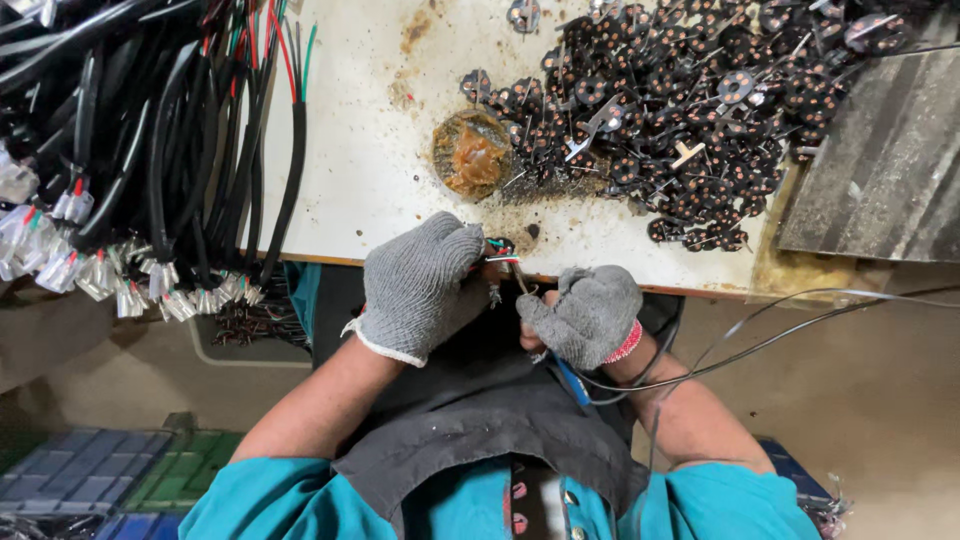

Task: The person sits at a workbench soldering wires onto small round electrical components. They hold a component and wire in one hand, apply the soldering iron with the other, twist wire leads together, and place finished assemblies on the table among a large pile of similar parts.

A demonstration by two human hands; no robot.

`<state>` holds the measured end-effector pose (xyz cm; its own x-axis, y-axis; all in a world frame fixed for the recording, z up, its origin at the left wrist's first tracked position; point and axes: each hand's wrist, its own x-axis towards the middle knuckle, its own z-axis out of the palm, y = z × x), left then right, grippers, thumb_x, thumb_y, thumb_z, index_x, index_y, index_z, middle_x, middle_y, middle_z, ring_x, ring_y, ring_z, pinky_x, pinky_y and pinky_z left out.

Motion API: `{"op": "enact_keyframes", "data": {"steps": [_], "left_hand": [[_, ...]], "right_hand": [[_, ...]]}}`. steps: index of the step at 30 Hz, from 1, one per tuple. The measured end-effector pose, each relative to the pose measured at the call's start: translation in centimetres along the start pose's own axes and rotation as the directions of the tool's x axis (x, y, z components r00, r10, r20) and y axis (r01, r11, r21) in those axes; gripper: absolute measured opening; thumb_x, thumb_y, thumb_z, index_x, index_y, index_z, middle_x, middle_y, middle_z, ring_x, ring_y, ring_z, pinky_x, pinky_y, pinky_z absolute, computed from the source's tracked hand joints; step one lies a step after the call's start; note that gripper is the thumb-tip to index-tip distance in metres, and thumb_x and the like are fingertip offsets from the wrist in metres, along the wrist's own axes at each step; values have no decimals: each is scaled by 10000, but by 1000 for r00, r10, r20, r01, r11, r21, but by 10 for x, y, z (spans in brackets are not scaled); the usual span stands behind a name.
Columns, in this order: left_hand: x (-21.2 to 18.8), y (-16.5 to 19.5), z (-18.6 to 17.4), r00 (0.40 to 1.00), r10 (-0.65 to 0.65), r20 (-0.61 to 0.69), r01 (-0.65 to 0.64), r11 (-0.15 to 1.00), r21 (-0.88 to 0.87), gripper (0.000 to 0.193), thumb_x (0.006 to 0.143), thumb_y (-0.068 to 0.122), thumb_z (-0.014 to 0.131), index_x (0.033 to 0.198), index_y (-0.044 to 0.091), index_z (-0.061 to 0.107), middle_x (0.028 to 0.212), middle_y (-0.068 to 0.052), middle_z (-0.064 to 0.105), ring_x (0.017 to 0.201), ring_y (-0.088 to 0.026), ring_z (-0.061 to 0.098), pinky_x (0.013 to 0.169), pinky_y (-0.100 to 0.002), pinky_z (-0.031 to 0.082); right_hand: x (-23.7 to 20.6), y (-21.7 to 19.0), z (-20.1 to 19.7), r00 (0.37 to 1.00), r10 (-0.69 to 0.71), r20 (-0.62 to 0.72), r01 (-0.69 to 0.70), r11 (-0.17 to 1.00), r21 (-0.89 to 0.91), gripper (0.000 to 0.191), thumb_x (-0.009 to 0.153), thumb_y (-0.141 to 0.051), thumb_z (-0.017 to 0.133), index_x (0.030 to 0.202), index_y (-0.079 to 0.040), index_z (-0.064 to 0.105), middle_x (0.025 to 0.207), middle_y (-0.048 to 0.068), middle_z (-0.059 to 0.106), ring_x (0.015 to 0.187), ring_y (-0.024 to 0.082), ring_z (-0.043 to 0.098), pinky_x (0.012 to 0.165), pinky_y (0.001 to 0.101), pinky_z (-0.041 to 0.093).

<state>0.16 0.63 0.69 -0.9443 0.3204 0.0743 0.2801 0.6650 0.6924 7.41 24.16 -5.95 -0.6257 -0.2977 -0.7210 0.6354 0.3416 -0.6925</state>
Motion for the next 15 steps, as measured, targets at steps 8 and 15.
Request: {"op": "enact_keyframes", "data": {"steps": [8,15], "left_hand": [[2,2,3,1000,-13,18,12,999,40,218,781,256,817,836,129,649,768,-81,593,658,-317,623,556,-443,478],[3,4,2,1000,-24,-11,24,999,39,212,792,260,802,811,128,636,762,-81,592,656,-320,625,557,-446,479]], "right_hand": [[-11,-36,-20,325,-945,28,553,166,-816,196,930,-318,744,934,-122,760,730,28,654,636,247,605,566,401,463],[-16,-93,-14,484,-654,-582,757,646,-96,399,978,-372,751,1206,-83,598,906,52,693,709,214,686,661,303,558]]}}
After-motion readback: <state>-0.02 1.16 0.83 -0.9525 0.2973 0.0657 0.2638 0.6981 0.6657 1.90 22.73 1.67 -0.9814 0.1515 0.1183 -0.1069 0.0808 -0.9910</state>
